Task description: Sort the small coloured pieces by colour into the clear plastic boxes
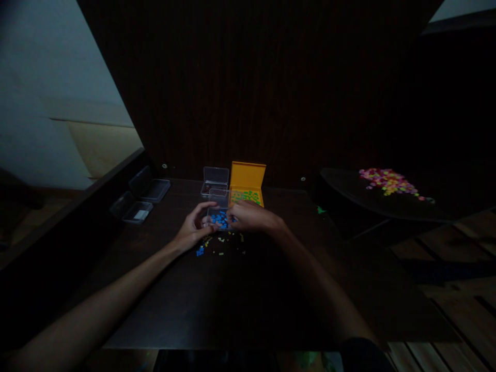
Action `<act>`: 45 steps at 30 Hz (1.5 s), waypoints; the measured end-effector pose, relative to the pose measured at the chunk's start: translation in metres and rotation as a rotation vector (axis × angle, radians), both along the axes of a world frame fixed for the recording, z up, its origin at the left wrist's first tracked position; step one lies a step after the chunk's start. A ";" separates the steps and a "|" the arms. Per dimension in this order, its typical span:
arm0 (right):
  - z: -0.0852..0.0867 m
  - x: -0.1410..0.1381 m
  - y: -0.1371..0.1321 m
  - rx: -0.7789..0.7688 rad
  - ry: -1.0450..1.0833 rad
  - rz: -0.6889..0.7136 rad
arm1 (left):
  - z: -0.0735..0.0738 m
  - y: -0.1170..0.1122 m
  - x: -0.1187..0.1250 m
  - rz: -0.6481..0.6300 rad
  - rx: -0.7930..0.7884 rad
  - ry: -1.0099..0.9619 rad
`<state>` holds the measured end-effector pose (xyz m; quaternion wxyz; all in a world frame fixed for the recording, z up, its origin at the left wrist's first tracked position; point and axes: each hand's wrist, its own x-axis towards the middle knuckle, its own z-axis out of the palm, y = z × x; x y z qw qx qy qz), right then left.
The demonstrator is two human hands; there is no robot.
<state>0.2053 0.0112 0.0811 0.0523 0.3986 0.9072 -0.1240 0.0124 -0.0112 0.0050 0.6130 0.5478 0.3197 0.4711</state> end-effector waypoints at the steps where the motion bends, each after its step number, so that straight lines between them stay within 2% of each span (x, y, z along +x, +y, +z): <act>1: 0.000 0.000 0.000 0.007 0.004 -0.001 | 0.000 0.000 0.000 -0.001 -0.004 -0.002; 4: 0.004 0.002 -0.001 0.018 0.034 -0.011 | 0.000 0.000 0.000 0.010 -0.005 -0.007; 9: 0.021 0.001 -0.010 0.080 0.117 -0.040 | -0.002 0.003 0.001 0.060 0.009 -0.008; 13: 0.022 -0.011 -0.023 0.039 0.169 0.076 | -0.001 0.005 0.000 0.098 0.034 0.008; 17: 0.004 -0.031 -0.036 0.011 0.118 0.206 | 0.000 0.007 -0.004 0.142 0.068 0.036; 23: -0.029 -0.046 -0.043 0.095 0.078 0.257 | -0.004 0.013 -0.008 0.182 0.076 0.042; 32: -0.047 -0.048 -0.042 0.205 0.063 0.289 | -0.005 0.015 -0.009 0.171 0.066 0.028; 35: -0.040 -0.047 -0.041 0.167 0.095 0.295 | -0.004 0.015 -0.009 0.181 0.086 0.050; 40: -0.010 -0.035 -0.033 0.054 0.163 0.267 | -0.004 0.014 -0.009 0.168 0.106 0.039; 45: 0.011 -0.018 -0.021 0.131 0.183 0.060 | -0.003 0.011 -0.008 0.128 0.106 0.013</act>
